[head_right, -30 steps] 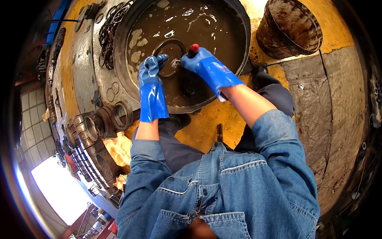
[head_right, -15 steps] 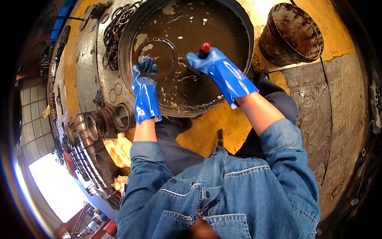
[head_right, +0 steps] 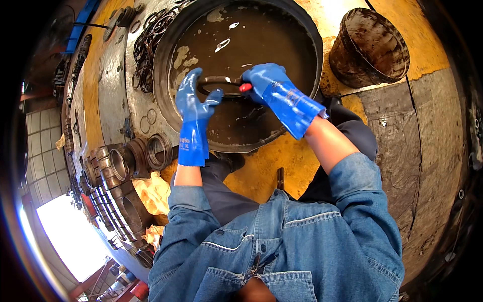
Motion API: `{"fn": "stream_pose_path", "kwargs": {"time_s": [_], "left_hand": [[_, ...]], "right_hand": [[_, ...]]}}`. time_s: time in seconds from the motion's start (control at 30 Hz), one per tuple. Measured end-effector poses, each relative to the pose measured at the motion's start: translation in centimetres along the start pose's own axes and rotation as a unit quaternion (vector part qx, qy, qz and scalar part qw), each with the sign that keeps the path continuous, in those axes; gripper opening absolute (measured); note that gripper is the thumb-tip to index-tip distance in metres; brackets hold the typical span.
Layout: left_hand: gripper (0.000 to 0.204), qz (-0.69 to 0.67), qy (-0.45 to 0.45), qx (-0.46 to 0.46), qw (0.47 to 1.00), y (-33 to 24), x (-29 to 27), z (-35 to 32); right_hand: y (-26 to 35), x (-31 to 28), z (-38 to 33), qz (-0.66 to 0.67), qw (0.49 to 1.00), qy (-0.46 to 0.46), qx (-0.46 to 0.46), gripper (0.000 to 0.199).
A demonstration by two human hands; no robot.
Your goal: The person scrubs a circular metal ring with a red-handled brush while holding it over a large basin filled with dark liquid. They repeatedly dip the ring and brush into the liquid to clean the surface.
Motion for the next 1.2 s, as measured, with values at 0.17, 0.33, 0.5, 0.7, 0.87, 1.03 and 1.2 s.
{"fn": "stream_pose_path", "kwargs": {"time_s": [0.17, 0.33, 0.5, 0.7, 0.87, 1.03, 1.2], "left_hand": [[0.047, -0.005, 0.174, 0.079, 0.982, -3.4, 3.6, -1.3], [0.028, -0.297, 0.184, -0.228, 0.909, 4.2, 5.7, -3.8], [0.028, -0.416, -0.021, -0.431, 0.8, 8.8, 1.0, -4.7], [0.039, -0.391, 0.01, -0.419, 0.82, 7.7, 1.8, -4.6], [0.034, -0.422, -0.016, -0.377, 0.824, 6.7, 2.7, -4.1], [0.031, -0.457, -0.002, -0.367, 0.81, 8.0, 4.0, -3.9], [0.028, -0.494, -0.058, -0.32, 0.806, 7.8, 3.7, -4.3]], "right_hand": [[2.3, 2.3, 1.0, -0.176, 0.979, 0.1, -0.009, 0.021], [-0.9, 1.3, 0.1, 0.081, 0.988, -0.133, 0.016, 0.021], [-4.1, 1.2, 0.3, 0.142, 0.977, -0.049, 0.154, 0.023], [5.3, -2.5, -1.5, 0.158, 0.922, -0.281, -0.213, 0.022], [3.3, 0.7, 0.0, 0.02, 0.975, -0.217, -0.045, 0.024], [-0.8, 5.5, 1.2, 0.317, 0.936, 0.006, 0.156, 0.033], [1.3, 6.0, -0.8, 0.572, 0.81, 0.044, 0.122, 0.038]]}}
Point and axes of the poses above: each hand's wrist, its own z-axis towards the middle knuckle, its own x-axis out of the palm, y = z × x, the point moved 10 cm from there along z, towards the middle knuckle, and after that the axes turned 7 degrees about -z, right-handed, at the moved point
